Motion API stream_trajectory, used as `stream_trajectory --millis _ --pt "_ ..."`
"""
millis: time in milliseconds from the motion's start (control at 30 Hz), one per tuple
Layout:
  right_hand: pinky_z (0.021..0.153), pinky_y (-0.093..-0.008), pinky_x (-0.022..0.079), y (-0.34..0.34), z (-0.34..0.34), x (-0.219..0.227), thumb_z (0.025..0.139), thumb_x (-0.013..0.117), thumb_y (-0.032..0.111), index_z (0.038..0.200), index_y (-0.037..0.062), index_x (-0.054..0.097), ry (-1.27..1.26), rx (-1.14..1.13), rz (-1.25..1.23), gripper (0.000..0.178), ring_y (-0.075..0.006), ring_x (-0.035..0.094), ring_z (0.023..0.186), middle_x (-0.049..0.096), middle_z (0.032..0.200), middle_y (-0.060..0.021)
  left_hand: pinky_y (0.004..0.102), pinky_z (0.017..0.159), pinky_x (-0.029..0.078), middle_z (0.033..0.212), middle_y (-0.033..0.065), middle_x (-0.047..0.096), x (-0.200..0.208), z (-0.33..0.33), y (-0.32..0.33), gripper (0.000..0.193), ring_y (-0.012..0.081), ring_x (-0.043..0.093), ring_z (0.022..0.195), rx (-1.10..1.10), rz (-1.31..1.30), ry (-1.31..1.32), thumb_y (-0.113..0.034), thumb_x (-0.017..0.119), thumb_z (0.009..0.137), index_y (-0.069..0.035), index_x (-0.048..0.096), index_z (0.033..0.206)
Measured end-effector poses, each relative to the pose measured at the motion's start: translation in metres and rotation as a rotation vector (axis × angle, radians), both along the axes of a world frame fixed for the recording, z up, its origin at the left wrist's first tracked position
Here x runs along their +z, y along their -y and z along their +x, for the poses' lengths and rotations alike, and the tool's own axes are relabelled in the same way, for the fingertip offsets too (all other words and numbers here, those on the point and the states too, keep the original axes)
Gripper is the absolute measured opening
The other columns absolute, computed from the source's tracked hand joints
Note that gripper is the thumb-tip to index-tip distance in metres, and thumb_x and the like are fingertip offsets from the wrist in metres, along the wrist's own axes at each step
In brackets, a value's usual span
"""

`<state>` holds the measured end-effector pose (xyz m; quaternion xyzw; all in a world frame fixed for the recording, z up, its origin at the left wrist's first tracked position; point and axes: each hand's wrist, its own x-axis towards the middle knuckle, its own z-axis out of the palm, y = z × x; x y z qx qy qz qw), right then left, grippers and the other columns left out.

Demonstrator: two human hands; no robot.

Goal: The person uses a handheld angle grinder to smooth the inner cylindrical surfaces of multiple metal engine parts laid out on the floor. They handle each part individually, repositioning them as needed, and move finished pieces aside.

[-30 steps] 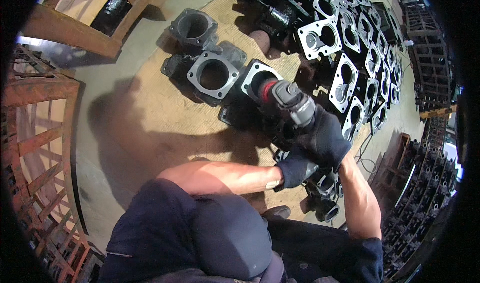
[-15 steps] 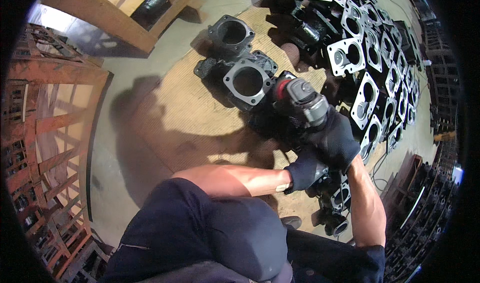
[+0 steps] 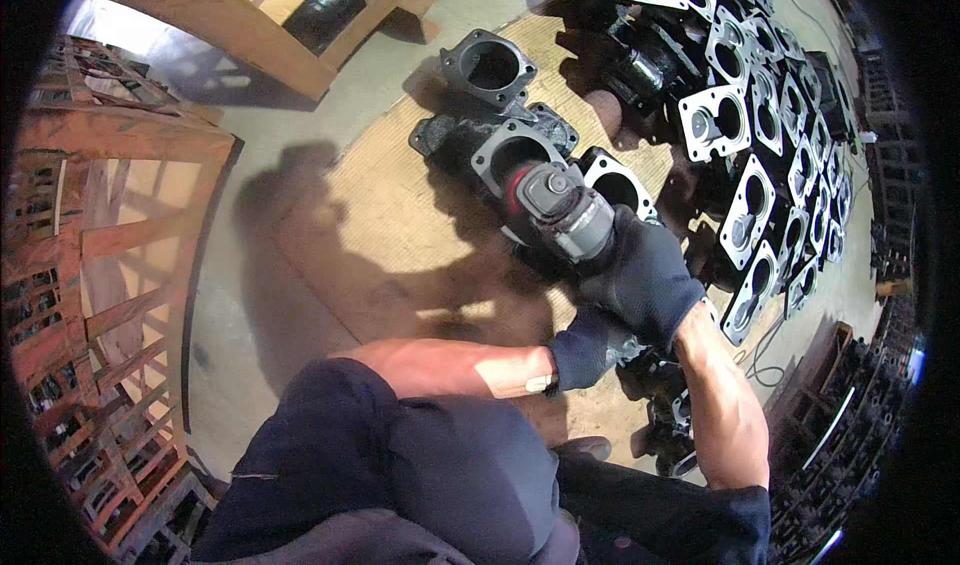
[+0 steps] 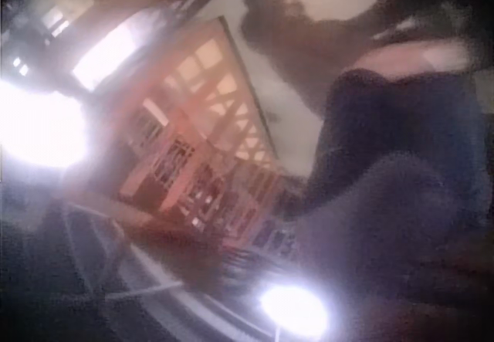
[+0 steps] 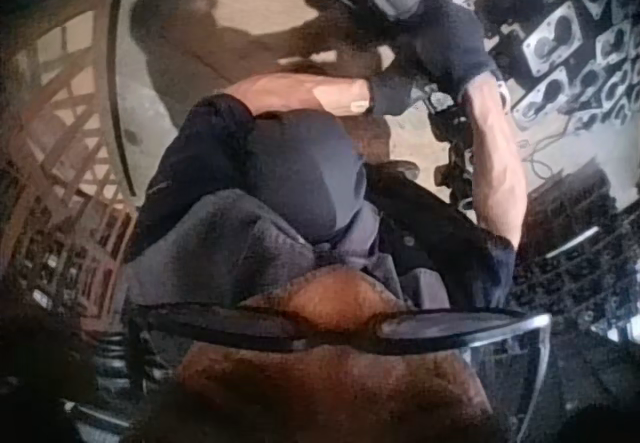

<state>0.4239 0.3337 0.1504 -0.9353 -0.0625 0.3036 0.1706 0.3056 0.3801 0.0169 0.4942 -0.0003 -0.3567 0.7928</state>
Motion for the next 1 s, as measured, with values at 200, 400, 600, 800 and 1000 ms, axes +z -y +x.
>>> stream_trajectory --millis 200,400,600,800,1000 --pt "0.085 -0.0449 0.057 -0.031 0.025 -0.013 0.065 0.081 0.031 0.110 0.0038 0.065 -0.003 -0.017 0.090 0.055 -0.0419 0.070 0.096 0.073 0.099 -0.0239 0.0341 0.113 0.039 0.138 0.0138 0.056 0.022 0.031 -0.049 0.039 0.0191 0.051 0.129 0.069 -0.052 -0.168 -0.017 0.056 0.102 -0.001 0.052 0.137" --pt "0.087 -0.0416 0.056 -0.037 0.056 -0.017 0.064 0.083 0.026 0.111 0.0022 0.067 0.068 -0.056 0.010 0.056 -0.0374 0.072 0.097 0.073 0.101 -0.0223 0.0351 0.109 0.043 0.127 0.0165 0.064 0.035 0.063 -0.057 0.030 0.0216 0.058 0.121 0.097 0.066 -0.025 -0.012 0.055 0.099 -0.001 0.062 0.126" --pt "0.088 -0.0418 0.057 0.008 0.044 -0.026 0.070 0.081 0.028 0.115 0.0028 0.066 0.115 -0.126 0.025 0.054 -0.0383 0.072 0.099 0.074 0.101 -0.0216 0.0344 0.115 0.036 0.137 0.0121 0.060 0.018 0.064 -0.014 0.037 0.0199 0.053 0.128 -0.140 0.358 0.397 -0.021 0.049 0.104 -0.007 0.057 0.138" --pt "0.085 -0.0468 0.058 0.032 0.004 -0.026 0.066 0.082 0.033 0.114 0.0008 0.065 0.112 -0.163 0.012 0.061 -0.0434 0.070 0.098 0.073 0.099 -0.0269 0.0365 0.119 0.034 0.148 0.0148 0.050 -0.023 0.008 0.021 0.044 0.0242 0.047 0.134 -0.044 -0.004 0.376 -0.008 0.044 0.104 -0.004 0.045 0.147" --pt "0.089 -0.0412 0.056 -0.011 0.045 -0.013 0.066 0.082 0.027 0.117 0.0053 0.067 0.066 -0.108 0.030 0.057 -0.0383 0.072 0.101 0.074 0.102 -0.0211 0.0374 0.113 0.039 0.139 0.0154 0.056 -0.009 0.045 -0.014 0.039 0.0226 0.051 0.128 0.025 0.171 0.264 -0.008 0.051 0.101 -0.001 0.050 0.140"
